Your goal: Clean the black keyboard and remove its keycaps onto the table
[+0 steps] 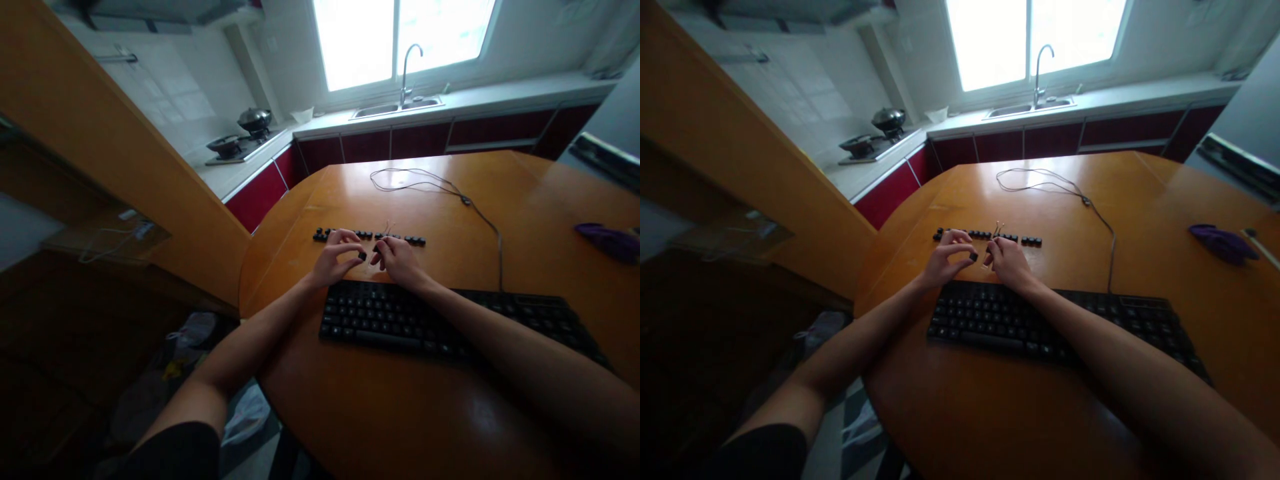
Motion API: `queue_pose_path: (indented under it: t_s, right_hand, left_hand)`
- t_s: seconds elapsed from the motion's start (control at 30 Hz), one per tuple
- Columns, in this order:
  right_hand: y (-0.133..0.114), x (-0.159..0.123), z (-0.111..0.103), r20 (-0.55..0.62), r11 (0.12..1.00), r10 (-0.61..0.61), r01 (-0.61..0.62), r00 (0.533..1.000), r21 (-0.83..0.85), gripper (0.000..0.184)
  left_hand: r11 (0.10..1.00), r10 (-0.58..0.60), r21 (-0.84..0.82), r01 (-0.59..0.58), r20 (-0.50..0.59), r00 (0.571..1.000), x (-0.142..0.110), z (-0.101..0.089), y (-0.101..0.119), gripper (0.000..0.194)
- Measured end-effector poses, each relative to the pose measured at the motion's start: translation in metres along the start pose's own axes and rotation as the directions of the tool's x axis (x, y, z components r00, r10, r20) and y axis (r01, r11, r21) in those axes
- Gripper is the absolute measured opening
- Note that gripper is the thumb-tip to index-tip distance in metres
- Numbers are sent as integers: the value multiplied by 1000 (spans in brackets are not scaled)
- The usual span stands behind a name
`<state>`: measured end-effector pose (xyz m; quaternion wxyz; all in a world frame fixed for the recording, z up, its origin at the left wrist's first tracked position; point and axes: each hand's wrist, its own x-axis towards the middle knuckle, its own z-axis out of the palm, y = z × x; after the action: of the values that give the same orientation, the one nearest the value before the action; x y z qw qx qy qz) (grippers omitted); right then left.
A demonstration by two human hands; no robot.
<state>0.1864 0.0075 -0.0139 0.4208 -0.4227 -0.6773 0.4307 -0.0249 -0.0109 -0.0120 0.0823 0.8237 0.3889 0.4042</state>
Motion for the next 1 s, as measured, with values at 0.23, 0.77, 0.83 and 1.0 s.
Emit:
queue_pose_path:
  t_s: [0.23, 0.77, 0.83, 1.0]
  right_hand:
    - [4, 1, 3, 5, 999, 22, -22, 1000, 26, 28]
    - [1, -2, 3, 44, 1000, 12, -14, 999, 28, 33]
    - [0, -2, 4, 47, 999, 16, -18, 999, 34, 33]
    - [-1, -2, 4, 53, 999, 13, -15, 999, 43, 33]
  left_hand:
    - [922, -175, 313, 227, -184, 967, 1, -19, -50, 17]
    - [816, -303, 498, 295, -67, 951, -7, -18, -74, 28]
    - [820, -304, 491, 293, -60, 951, -7, -17, -73, 33]
    - [821, -311, 472, 322, -102, 945, -7, -16, -73, 31]
